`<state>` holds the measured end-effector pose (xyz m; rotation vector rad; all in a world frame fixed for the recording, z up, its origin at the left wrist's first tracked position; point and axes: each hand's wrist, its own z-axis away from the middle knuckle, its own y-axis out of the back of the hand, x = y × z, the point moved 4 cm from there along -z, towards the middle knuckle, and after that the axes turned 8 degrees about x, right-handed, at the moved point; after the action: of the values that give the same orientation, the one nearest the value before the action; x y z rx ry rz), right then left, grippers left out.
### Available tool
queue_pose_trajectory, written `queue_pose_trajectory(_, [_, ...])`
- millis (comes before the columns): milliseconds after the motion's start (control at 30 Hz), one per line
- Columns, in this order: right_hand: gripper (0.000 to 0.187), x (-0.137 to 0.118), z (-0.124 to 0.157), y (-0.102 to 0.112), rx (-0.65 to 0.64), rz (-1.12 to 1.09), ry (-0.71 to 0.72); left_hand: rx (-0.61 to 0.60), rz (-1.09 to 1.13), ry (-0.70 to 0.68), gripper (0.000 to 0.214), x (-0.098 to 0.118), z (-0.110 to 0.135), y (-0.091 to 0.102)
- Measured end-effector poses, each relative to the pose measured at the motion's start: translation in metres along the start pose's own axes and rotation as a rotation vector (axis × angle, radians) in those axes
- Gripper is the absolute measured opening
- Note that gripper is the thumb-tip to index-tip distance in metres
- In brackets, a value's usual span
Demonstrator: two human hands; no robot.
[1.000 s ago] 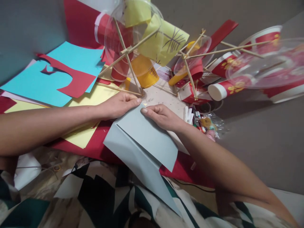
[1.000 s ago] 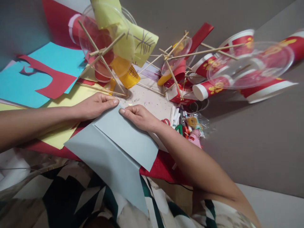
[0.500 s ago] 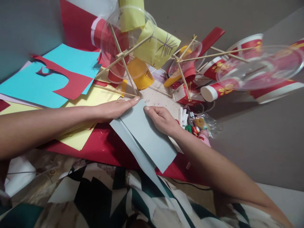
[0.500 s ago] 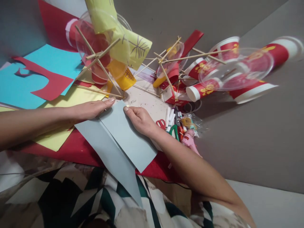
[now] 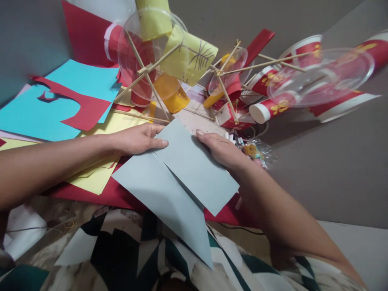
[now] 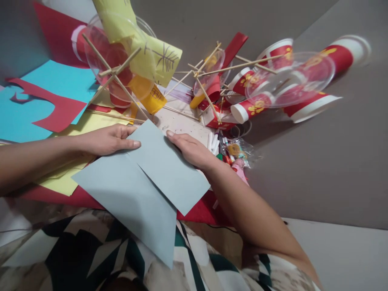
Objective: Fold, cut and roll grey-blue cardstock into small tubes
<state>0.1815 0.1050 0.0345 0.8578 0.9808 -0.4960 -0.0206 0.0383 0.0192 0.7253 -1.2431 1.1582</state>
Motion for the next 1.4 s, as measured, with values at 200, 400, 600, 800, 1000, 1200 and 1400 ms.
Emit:
queue_pose_trajectory(200, [0.051,0.006,0.021,0.013,-0.073,-0.132,-0.071,-0.008,-0.016,-0.064,0.039,0.004,0.003,0.001])
queue_pose_trajectory(400, [0.054,0.004,0.023,0.007,-0.198,-0.188,-0.104,0.016,-0.052,-0.053,0.047,0.005,0.007,-0.002])
queue_pose_trajectory(600, [0.053,0.003,0.024,0.010,-0.136,-0.184,0.046,0.061,-0.080,-0.028,0.053,0.007,0.008,-0.006])
queue_pose_trajectory(800, [0.053,-0.001,0.021,0.013,-0.060,-0.132,0.206,0.127,-0.130,-0.035,0.052,0.008,0.010,-0.007])
queue_pose_trajectory(1000, [0.051,0.012,0.022,0.024,-0.223,-0.140,0.078,0.139,-0.166,-0.034,0.051,0.006,0.007,0.000])
queue_pose_trajectory(1200, [0.053,0.012,0.026,0.031,-0.228,-0.091,0.111,0.152,-0.190,-0.013,0.050,0.006,0.007,0.001])
queue_pose_trajectory(1400, [0.054,0.011,0.024,0.031,-0.158,-0.064,0.149,0.158,-0.229,-0.026,0.046,0.006,0.004,0.005])
